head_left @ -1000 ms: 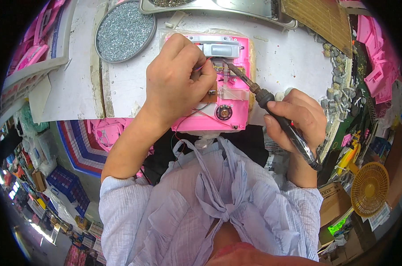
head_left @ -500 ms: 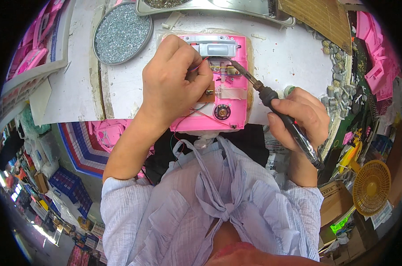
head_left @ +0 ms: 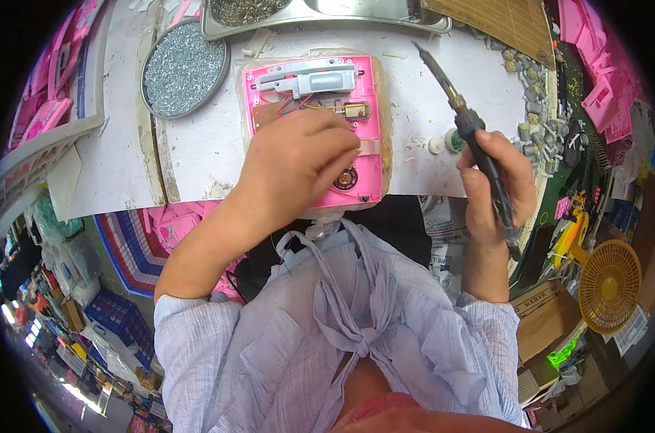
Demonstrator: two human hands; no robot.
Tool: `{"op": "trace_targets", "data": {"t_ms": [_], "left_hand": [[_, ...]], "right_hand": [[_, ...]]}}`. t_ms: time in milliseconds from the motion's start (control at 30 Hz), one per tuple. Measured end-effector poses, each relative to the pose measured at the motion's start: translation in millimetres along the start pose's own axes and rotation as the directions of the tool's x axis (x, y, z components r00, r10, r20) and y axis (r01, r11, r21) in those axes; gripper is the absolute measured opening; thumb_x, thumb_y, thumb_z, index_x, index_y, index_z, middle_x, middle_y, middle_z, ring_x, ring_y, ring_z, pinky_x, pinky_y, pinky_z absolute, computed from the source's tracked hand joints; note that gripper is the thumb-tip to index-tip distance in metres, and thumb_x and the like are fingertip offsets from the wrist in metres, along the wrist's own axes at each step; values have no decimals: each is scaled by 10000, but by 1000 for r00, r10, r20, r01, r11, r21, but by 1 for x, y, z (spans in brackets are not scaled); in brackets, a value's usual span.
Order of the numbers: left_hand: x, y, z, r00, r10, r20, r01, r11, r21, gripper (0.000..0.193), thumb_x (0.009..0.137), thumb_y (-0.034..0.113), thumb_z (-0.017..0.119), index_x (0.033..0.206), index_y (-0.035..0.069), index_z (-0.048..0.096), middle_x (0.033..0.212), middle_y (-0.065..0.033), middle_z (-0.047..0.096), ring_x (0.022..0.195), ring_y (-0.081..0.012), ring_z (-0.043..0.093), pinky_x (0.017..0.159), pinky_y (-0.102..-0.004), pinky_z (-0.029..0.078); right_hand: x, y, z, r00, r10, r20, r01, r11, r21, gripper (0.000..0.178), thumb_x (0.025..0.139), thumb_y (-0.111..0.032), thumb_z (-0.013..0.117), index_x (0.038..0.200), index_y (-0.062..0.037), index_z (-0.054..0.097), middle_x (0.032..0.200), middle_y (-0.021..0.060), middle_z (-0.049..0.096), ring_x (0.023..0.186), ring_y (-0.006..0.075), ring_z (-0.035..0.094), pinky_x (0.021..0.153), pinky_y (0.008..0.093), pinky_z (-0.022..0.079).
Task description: Assembling a pink plastic toy by soldering internal components and screwing the casing together.
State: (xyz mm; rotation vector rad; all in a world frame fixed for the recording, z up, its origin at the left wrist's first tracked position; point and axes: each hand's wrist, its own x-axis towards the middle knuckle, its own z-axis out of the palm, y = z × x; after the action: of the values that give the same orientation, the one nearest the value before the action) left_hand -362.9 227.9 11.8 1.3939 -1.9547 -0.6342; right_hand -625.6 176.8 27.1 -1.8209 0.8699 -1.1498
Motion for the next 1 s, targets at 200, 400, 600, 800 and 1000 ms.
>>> {"op": "trace_targets", "data": {"t_ms": [200,400,600,800,1000], "left_hand": [[3,-7,-12,993,-114,28,117,978,-173,143,812,17,779,953,20,759,946,-95,727,834,-236,708,730,-329,559],[6,-20,-28,927,285,244,-293,956,-2,173,750,84,786,919,59,757,948,-57,685,824,-255,686,687,-351,557],[26,-22,-31,781,419,463,-490,871,38,144,733,118,744,863,69,706,975,-51,649,846,-248,668,685,-374,553],[25,-29,-26,859,335,387,-309,942,-129,153,772,48,745,893,32,653,951,-79,647,854,-272,663,699,-380,541],[13,-24,-17,956,92,280,-25,972,-235,158,812,-41,728,945,7,658,904,-104,645,844,-269,652,715,-363,522]], "right_hand": [[13,6,41,992,-76,105,84,994,-68,448,770,56,809,1194,-5,680,897,114,687,758,209,658,663,290,511],[16,10,36,991,-79,112,93,988,-126,416,794,34,796,1192,-7,683,834,95,672,702,185,637,631,287,495],[13,6,29,992,-64,113,78,989,-125,424,793,33,801,1200,-5,688,846,99,681,720,167,636,644,271,492],[5,-2,21,998,33,59,-25,991,-132,410,804,27,802,1197,2,688,877,109,698,754,169,660,665,262,502],[-4,4,8,995,73,-62,-72,997,14,418,822,22,802,1220,23,672,971,110,705,835,146,664,741,266,529]]}}
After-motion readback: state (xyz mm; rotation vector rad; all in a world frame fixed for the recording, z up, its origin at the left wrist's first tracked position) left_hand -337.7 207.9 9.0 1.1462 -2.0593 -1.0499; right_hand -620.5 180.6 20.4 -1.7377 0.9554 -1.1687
